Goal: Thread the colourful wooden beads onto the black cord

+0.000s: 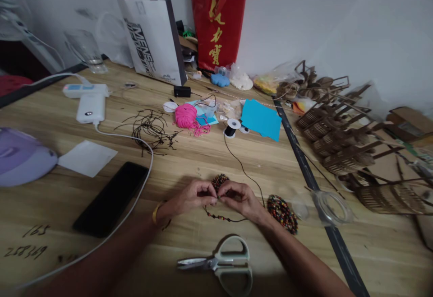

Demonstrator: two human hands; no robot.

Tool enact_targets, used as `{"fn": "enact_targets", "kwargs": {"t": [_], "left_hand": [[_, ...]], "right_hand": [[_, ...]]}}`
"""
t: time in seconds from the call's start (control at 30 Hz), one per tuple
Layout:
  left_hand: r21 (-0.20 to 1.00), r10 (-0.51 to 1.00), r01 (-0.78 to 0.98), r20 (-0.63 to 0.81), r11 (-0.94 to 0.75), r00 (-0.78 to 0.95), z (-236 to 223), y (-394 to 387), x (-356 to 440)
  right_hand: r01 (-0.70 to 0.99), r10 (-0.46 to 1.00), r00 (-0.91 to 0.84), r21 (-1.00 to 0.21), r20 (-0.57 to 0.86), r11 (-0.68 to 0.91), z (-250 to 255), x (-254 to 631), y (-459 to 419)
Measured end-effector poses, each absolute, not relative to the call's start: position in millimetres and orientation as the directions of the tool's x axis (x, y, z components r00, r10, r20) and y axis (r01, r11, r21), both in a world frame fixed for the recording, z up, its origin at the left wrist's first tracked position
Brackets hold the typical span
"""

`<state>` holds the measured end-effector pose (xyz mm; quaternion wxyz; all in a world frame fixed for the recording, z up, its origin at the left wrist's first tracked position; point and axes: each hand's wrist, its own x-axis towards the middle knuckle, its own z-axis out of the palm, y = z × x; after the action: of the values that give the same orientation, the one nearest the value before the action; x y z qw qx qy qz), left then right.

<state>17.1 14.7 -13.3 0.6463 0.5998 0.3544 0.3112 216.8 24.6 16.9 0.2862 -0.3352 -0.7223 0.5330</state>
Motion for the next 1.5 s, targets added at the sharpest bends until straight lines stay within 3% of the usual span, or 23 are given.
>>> {"fn": "enact_targets", "kwargs": {"t": [0.53, 1.5], "left_hand": [[0.998, 0.829, 0.059, -0.063, 0.037, 0.555, -8.1, 14.6, 17.4], [0.997, 0.821, 0.051, -0.07, 0.049, 0.566, -6.4, 14.0, 16.3]], "right_hand": [[0.185, 0.755, -0.651, -0.949, 0.076, 0.255, 21.2, 217.3, 24.1], [0.202, 0.759, -0.651, -0.958, 0.023, 0.203, 19.3, 217.8, 25.6]]}}
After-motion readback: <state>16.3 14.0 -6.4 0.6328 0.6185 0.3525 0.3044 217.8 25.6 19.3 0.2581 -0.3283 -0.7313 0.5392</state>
